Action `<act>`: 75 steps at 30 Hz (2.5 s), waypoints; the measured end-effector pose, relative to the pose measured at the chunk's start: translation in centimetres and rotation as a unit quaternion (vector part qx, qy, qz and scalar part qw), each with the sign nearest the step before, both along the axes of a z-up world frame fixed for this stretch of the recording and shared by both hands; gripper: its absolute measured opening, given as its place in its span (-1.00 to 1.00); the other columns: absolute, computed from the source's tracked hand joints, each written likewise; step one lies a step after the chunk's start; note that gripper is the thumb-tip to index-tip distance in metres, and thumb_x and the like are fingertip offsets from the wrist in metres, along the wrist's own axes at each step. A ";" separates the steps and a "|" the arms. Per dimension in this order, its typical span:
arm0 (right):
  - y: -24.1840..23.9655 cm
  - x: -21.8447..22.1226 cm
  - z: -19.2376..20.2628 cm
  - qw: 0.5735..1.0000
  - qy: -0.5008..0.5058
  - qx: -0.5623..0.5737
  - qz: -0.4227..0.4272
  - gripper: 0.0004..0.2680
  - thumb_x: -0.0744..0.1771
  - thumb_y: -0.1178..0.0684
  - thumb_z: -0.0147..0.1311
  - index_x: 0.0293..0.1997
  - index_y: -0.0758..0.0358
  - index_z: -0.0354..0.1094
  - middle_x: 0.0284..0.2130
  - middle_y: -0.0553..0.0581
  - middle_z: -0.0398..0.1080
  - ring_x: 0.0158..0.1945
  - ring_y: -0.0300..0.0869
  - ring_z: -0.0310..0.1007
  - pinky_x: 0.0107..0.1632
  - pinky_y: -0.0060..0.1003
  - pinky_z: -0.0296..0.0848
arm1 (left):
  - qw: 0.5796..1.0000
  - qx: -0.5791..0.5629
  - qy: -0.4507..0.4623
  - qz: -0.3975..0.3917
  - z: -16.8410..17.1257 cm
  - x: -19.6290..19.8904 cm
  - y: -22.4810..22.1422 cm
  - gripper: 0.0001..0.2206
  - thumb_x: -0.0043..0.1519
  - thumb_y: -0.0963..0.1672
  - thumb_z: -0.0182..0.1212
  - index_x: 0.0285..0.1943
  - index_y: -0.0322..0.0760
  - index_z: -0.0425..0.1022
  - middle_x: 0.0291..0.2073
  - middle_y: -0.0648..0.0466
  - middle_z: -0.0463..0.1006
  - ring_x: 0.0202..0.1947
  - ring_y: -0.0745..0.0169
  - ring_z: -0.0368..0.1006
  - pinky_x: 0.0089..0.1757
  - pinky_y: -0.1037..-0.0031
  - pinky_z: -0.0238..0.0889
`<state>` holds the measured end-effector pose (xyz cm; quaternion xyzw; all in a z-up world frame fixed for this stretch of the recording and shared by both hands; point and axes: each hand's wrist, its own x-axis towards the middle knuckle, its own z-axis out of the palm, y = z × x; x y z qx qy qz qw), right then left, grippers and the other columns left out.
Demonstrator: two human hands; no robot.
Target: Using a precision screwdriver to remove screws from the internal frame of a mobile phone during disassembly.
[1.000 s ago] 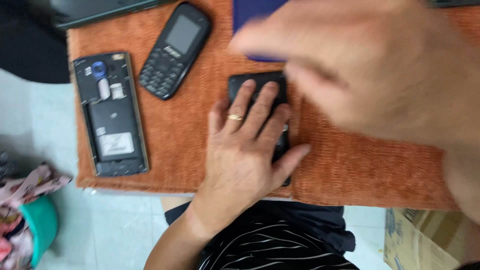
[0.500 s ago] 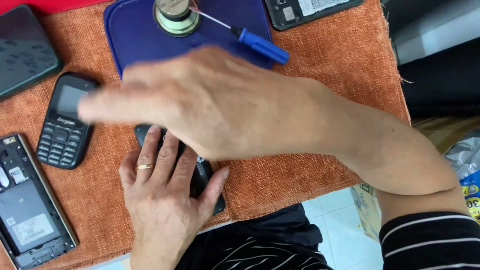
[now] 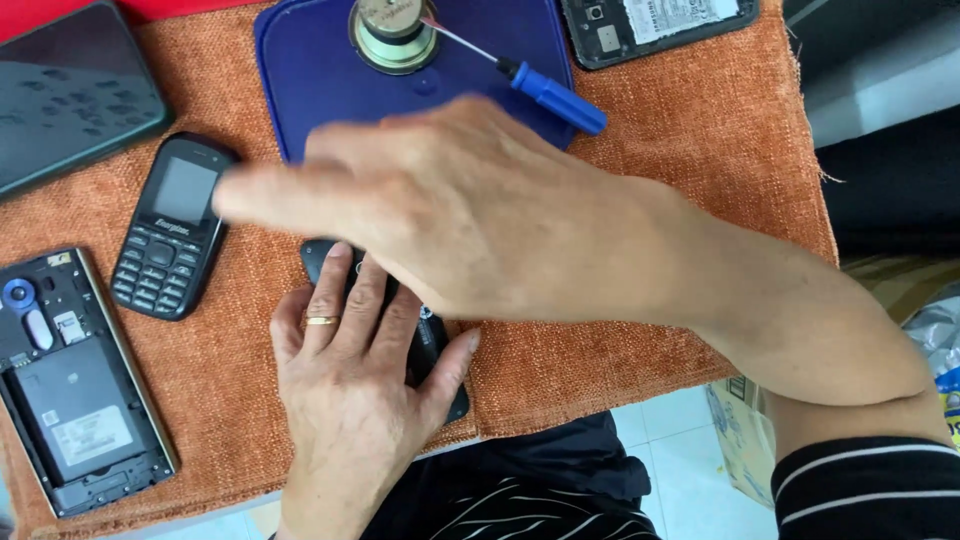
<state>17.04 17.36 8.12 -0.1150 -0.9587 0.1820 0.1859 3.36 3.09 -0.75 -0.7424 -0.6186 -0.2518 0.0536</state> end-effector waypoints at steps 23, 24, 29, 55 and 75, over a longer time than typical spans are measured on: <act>0.5 0.2 0.6 0.986 -0.056 0.154 -0.020 -0.80 0.49 0.33 0.22 0.30 0.34 0.49 0.03 0.20 0.57 -0.01 0.01 0.54 0.01 -0.14 0.51 | 0.998 -0.028 -0.063 -0.005 0.2 -0.1 -0.2 -0.52 0.24 0.13 0.32 0.09 -0.28 0.61 0.25 -0.16 0.49 0.28 -0.26 0.39 0.11 -0.13 0.21; 0.2 -0.4 1.3 0.996 -0.071 0.047 0.024 -0.67 0.40 0.38 0.04 0.36 0.45 0.39 -0.02 0.27 0.55 -0.13 0.00 0.54 -0.13 -0.16 0.53 | 0.998 -0.030 -0.062 -0.005 0.3 -0.2 -0.2 -0.52 0.24 0.13 0.31 0.09 -0.29 0.60 0.25 -0.16 0.49 0.29 -0.25 0.39 0.10 -0.13 0.21; 0.5 1.7 -1.0 0.982 -0.070 0.167 -0.060 -0.85 0.55 0.22 0.35 0.31 0.31 0.63 -0.03 0.06 0.64 -0.06 -0.13 0.59 0.04 -0.16 0.54 | 0.997 -0.028 -0.077 -0.007 0.0 -0.1 -0.3 -0.53 0.25 0.12 0.32 0.09 -0.30 0.60 0.24 -0.16 0.48 0.29 -0.27 0.39 0.11 -0.14 0.20; 0.0 -0.1 -0.7 0.993 -0.069 -0.062 -0.069 -0.59 0.37 0.44 0.05 0.45 0.71 0.32 0.18 0.54 0.45 0.21 0.22 0.45 0.33 0.08 0.36 | 0.995 -0.035 -0.097 0.004 0.0 -0.1 -0.7 -0.54 0.21 0.09 0.33 0.11 -0.27 0.61 0.31 -0.13 0.43 0.35 -0.23 0.37 0.15 -0.24 0.26; -0.3 3.9 -1.1 0.981 -0.082 -0.011 -0.175 -0.74 0.53 0.31 0.32 0.44 0.57 0.53 -0.21 0.30 0.50 -0.24 0.02 0.43 -0.05 -0.07 0.42 | 0.997 -0.036 -0.073 -0.001 0.5 -0.1 -0.4 -0.53 0.22 0.11 0.39 0.09 -0.28 0.60 0.25 -0.14 0.48 0.29 -0.23 0.40 0.11 -0.12 0.22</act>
